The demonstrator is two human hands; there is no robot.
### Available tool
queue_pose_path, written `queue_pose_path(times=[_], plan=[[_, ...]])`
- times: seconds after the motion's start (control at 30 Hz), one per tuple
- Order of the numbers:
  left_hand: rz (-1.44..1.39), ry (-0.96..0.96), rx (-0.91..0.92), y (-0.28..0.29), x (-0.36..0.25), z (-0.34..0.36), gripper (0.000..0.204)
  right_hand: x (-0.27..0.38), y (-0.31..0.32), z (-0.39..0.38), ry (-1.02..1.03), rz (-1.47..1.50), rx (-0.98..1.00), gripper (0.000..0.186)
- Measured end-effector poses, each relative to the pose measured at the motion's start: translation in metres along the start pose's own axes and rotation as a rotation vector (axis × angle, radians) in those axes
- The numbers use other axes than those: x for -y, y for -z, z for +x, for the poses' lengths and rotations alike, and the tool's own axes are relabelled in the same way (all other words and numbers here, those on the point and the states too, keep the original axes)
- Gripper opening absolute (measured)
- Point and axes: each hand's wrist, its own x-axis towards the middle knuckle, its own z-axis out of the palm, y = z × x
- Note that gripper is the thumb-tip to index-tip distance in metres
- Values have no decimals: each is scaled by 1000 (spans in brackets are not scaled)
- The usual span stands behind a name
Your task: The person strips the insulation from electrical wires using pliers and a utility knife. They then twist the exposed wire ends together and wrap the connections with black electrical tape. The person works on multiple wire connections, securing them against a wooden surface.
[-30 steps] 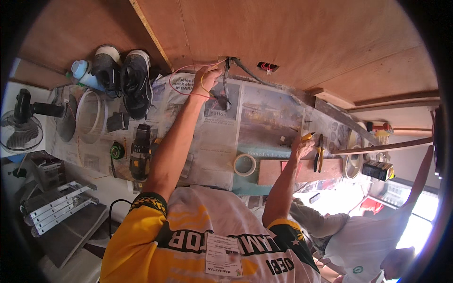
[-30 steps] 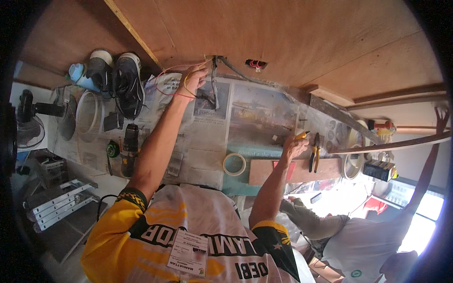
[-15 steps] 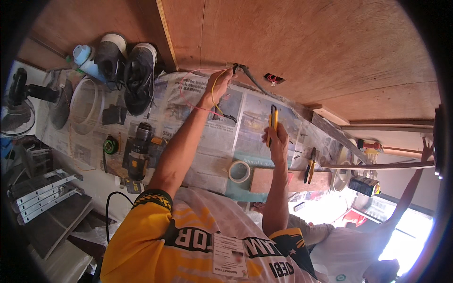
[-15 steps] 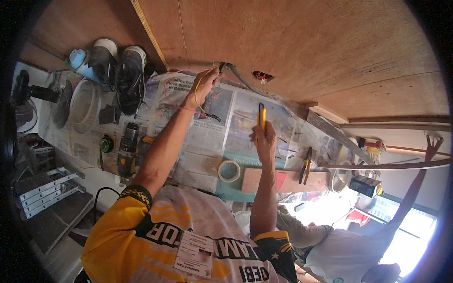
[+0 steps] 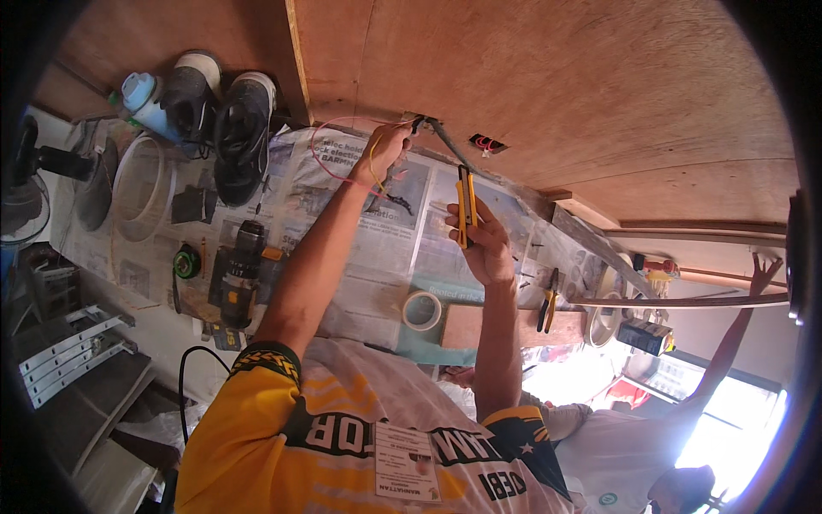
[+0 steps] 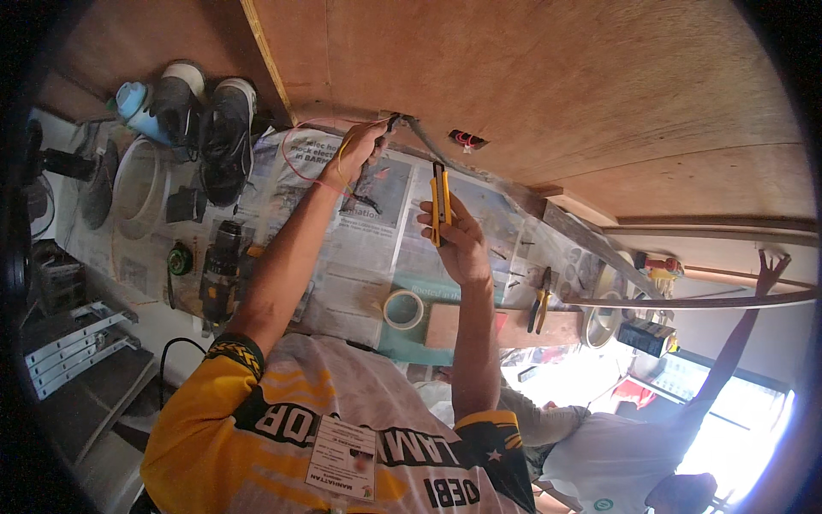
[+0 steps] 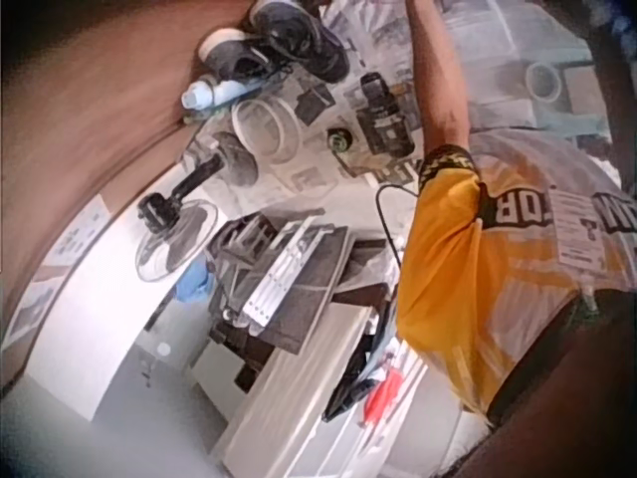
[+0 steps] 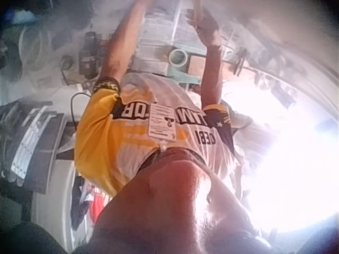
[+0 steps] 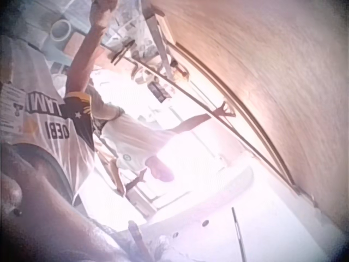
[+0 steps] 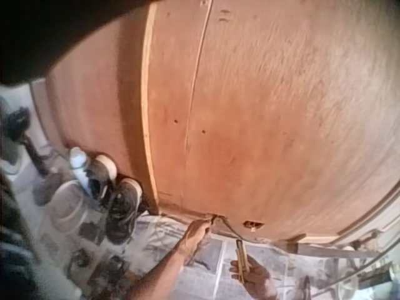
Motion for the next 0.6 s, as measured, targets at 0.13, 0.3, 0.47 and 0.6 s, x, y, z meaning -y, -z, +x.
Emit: queue_pose_path(times=[0.13,0.3,0.47,0.6], plan=[[-14,7,52,2,3,-3,30,-6,-3,0,25,-127,-53,63],[-2,21,67,0,0,-7,30,-23,16,-1,-7,-247,-192,65],[-8,47,84,4,-3,-7,31,-10,-2,-4,-18,83,-70,65],[-2,-16,115,7,4,-2,32,-13,-6,-6,19,33,-25,64]])
